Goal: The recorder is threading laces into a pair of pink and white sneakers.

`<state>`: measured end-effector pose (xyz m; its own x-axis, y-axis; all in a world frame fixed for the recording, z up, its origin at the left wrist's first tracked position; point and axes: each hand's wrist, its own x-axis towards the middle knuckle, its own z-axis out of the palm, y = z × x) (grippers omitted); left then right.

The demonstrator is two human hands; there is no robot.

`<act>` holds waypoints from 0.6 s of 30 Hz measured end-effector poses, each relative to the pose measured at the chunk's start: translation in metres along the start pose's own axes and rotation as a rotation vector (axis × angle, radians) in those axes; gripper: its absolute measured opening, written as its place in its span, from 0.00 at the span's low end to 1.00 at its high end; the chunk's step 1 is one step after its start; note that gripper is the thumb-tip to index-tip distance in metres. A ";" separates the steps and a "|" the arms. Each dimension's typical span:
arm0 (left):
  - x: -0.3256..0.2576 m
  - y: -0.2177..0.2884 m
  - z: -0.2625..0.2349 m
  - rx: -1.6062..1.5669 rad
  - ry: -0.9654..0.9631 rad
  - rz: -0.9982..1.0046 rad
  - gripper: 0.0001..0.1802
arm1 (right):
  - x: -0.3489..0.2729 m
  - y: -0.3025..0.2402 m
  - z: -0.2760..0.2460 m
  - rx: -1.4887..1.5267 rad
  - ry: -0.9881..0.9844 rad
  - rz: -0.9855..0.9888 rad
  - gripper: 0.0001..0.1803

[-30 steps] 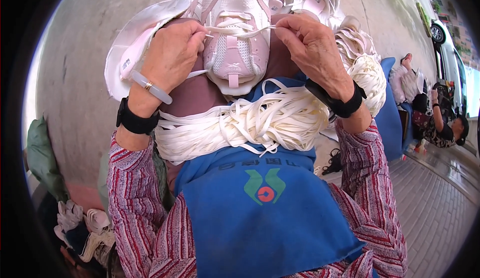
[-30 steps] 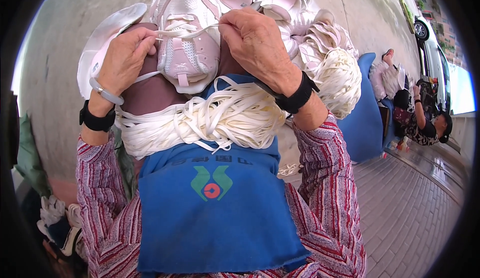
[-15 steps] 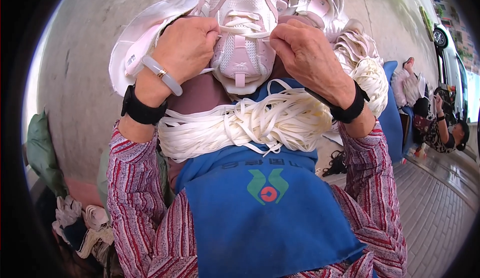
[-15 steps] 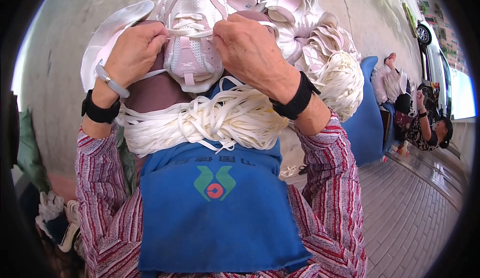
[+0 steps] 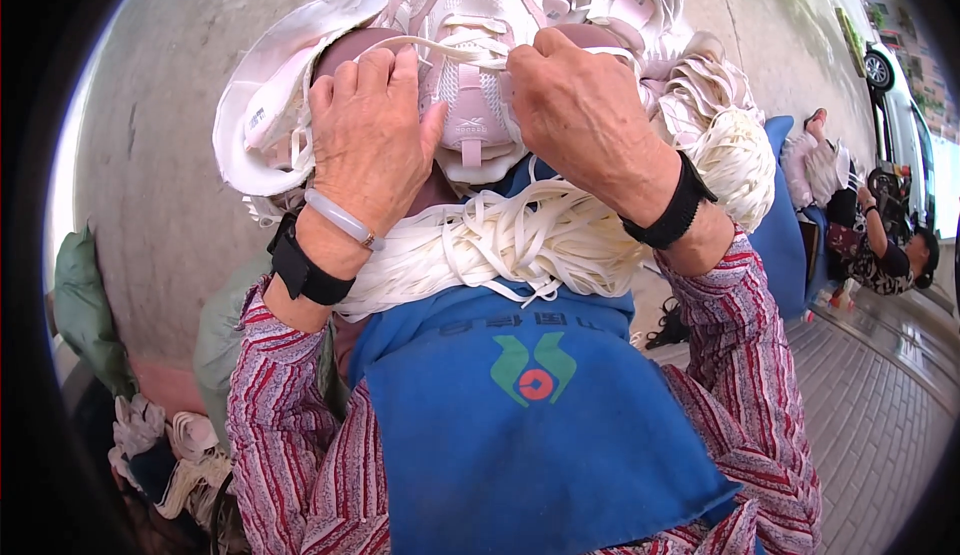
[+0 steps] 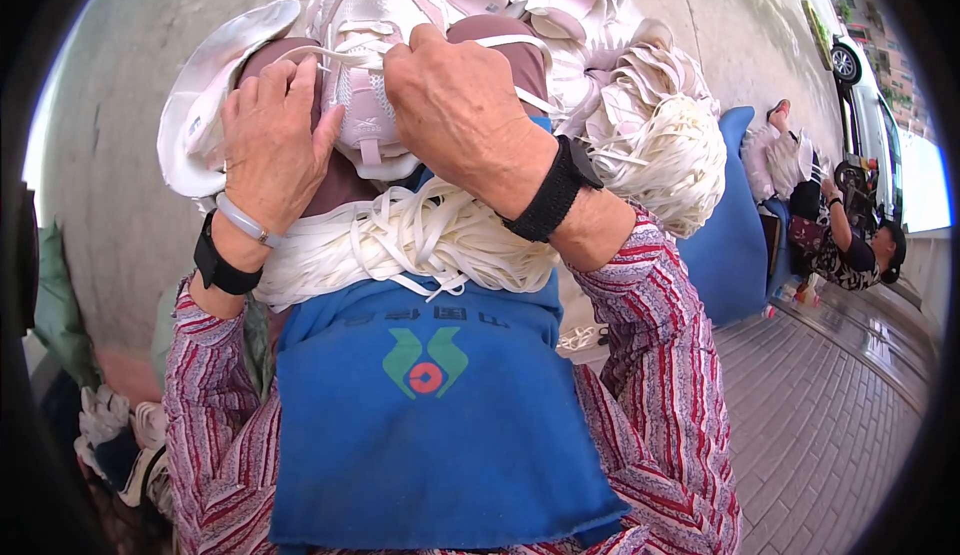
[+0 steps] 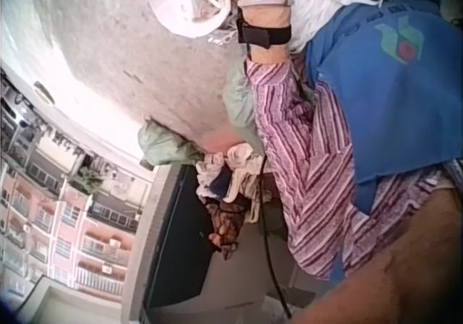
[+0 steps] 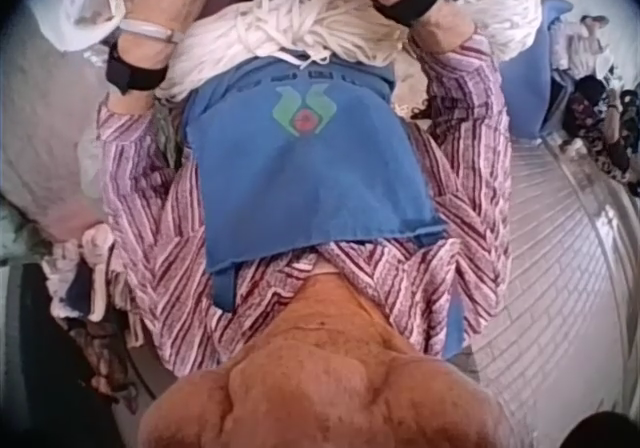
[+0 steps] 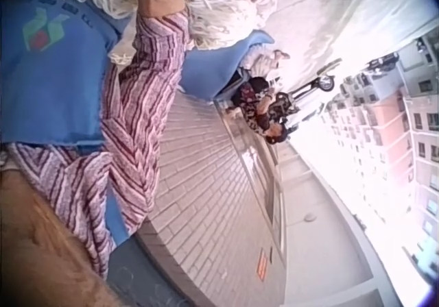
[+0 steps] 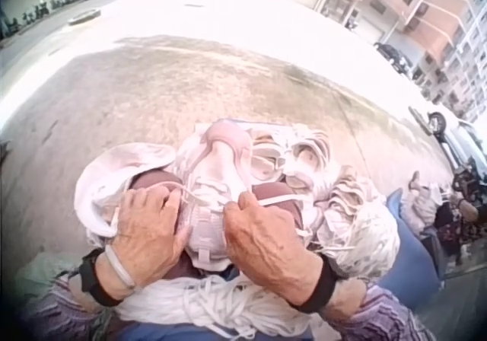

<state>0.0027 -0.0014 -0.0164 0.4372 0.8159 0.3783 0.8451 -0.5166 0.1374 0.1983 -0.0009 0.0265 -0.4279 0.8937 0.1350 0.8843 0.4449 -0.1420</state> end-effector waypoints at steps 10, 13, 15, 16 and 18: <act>0.011 -0.006 0.017 0.000 0.056 0.030 0.11 | 0.016 0.012 0.012 0.047 0.065 -0.061 0.06; 0.011 -0.005 0.021 0.010 0.095 0.060 0.09 | 0.015 0.032 0.015 0.083 0.064 -0.149 0.07; 0.012 -0.011 0.028 -0.102 0.129 0.088 0.08 | 0.014 0.030 0.014 0.049 0.047 -0.264 0.07; 0.015 -0.014 0.029 -0.106 0.129 0.092 0.08 | 0.009 0.019 0.012 0.042 0.082 -0.180 0.07; 0.025 -0.021 0.024 -0.218 -0.014 0.076 0.09 | 0.010 0.012 0.014 -0.017 0.121 -0.078 0.08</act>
<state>0.0030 0.0361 -0.0321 0.5028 0.7754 0.3821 0.7239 -0.6193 0.3041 0.2024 0.0138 0.0126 -0.4708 0.8425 0.2619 0.8528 0.5106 -0.1097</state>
